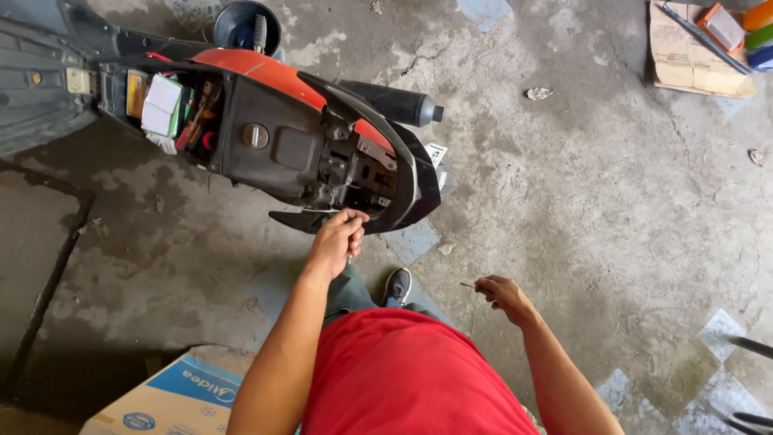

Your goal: The person removes a red plastic fairing from the front of a motorcycle. They use a screwdriver to loosen fasteners and detach the part, then set it aside on a nearby surface.

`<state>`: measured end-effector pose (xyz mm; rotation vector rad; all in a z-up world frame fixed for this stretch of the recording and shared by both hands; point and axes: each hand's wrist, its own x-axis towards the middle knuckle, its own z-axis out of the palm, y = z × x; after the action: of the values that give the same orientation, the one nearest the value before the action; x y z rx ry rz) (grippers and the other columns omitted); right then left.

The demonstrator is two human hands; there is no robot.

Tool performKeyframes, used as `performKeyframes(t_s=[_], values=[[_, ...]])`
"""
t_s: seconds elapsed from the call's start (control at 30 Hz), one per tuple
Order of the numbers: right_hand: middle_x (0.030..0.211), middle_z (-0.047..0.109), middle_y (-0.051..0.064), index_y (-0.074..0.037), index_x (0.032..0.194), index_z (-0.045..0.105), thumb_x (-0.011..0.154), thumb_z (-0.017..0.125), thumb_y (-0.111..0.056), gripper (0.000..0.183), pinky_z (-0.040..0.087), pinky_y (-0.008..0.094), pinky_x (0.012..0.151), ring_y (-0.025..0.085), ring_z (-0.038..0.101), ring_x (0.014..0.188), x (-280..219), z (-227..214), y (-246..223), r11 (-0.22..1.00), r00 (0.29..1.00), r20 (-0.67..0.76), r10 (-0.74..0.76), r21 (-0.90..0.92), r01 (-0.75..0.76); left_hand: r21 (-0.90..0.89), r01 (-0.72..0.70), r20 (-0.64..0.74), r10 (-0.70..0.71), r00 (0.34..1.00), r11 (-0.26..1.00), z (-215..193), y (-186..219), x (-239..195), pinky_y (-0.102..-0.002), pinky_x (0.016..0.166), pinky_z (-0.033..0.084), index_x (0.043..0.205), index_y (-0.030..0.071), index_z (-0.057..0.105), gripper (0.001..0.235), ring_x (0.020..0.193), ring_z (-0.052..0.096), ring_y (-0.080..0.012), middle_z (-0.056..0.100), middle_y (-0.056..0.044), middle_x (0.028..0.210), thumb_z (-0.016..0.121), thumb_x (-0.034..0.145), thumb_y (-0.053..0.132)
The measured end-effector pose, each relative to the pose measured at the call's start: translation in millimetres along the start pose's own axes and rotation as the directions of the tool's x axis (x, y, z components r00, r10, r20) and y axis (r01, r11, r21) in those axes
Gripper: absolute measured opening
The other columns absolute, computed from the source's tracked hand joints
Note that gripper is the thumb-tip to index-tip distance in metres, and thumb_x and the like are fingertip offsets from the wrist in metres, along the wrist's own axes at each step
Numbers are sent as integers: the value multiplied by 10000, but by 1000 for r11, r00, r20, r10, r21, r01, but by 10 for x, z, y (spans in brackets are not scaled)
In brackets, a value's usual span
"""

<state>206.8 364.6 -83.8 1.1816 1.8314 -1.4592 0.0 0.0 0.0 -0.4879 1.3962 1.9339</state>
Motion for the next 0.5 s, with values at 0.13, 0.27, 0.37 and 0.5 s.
performKeyframes(t_s=[0.13,0.27,0.37,0.5], values=[[822,652,149,26,1181,753,847,738,-288,459,547,348,650,232,627,804,-152,194,-349,989,1000,-6,-2,-147,2,-99,19,64,-13,998,995,-142,5,669,-212,345,346,1150,47,667,213,428,424,-83,391,28,551,642,1007,204],[861,691,180,10,1205,760,826,747,-299,488,565,368,639,256,652,794,-292,384,-399,985,994,-92,58,-155,-72,-23,-49,-64,48,997,999,-115,49,1416,-217,284,284,1067,65,685,247,359,362,-71,377,49,506,681,1003,304],[839,698,183,10,1203,766,836,761,-305,483,565,372,597,266,658,758,-364,502,-232,989,981,-168,96,-99,-114,247,-42,-166,85,982,968,-7,188,1795,-316,540,414,1027,50,710,402,643,530,-202,550,-67,701,647,995,445],[701,612,193,55,1173,763,863,765,-249,434,524,358,537,273,614,653,-594,625,-147,971,950,-223,221,138,-193,385,80,-324,53,945,920,-150,-98,2451,-308,442,533,934,101,728,408,451,594,-193,598,-63,644,637,973,497]])
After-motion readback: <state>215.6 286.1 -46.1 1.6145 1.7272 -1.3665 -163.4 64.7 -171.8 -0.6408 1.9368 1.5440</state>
